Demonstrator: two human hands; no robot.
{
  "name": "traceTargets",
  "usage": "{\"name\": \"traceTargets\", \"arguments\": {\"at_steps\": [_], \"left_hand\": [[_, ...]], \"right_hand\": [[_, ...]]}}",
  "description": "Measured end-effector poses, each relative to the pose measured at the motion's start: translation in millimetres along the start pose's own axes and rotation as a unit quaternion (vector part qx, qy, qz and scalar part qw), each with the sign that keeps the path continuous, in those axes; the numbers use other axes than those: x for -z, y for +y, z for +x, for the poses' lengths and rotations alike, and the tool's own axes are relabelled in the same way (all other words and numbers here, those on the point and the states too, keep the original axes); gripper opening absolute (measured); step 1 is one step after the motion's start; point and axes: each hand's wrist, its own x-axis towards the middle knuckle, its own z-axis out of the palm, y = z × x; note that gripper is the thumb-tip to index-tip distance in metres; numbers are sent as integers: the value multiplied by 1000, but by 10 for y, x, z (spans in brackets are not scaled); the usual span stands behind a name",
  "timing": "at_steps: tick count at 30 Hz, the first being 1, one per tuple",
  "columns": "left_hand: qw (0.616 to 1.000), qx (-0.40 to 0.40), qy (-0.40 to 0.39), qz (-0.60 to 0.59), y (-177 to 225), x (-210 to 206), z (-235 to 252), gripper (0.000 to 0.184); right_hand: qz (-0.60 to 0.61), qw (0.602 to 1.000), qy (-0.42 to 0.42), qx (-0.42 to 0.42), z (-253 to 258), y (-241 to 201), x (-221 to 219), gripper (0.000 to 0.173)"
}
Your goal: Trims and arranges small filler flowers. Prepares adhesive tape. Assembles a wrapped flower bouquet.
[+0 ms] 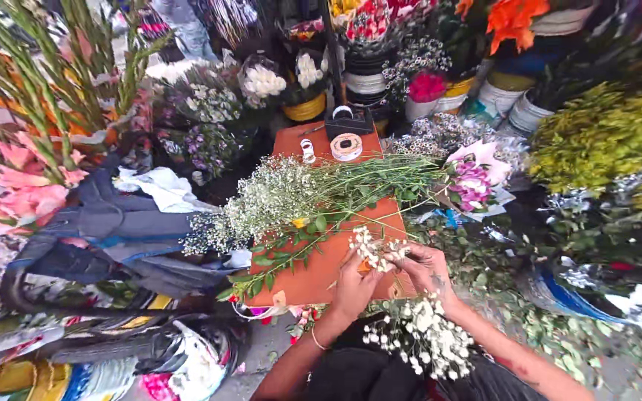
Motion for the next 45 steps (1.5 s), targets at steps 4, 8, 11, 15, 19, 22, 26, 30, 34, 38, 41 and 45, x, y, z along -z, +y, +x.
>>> {"name": "traceTargets", "arguments": {"at_steps": [4,8,11,15,19,22,26,30,34,38,41,45], "left_hand": [[999,-39,26,18,17,-601,59,17],[993,52,-80,63,293,-1151,-10,25],[994,29,-103,33,174,-1630,-300,42],[979,117,-109,-130,294,-2127,-442,38],[966,197,-54,-157,449,-2546,-458,17],[969,180,-33,-165,480,-2712,-454,11],[954,184,-43,-231,558,-2794,-492,7],[982,125,-53,-131,647,-2738,-451,9],[991,63,-112,43,729,-2545,-332,14],[987,43,-152,11,720,-2436,-263,14],[992,56,-104,-50,668,-2308,-239,15],[994,42,-91,-46,607,-2215,-188,17]], "right_hand": [[9,999,50,-4,-152,82,412,4],[-7,995,80,-50,-287,-47,929,10],[-4,991,115,-73,-439,-70,1350,11],[-84,985,139,-55,-615,-103,1891,11],[-98,984,143,-42,-820,-30,2281,16],[65,971,207,-105,-842,-21,2498,14],[169,948,183,-199,-826,-5,2679,18],[11,978,165,-127,-879,-44,2691,38],[-182,976,97,74,-821,-284,2614,42],[24,995,98,13,-678,-355,2387,6],[176,974,129,-59,-654,-348,2240,8],[140,986,83,-35,-636,-305,2075,10]]}}
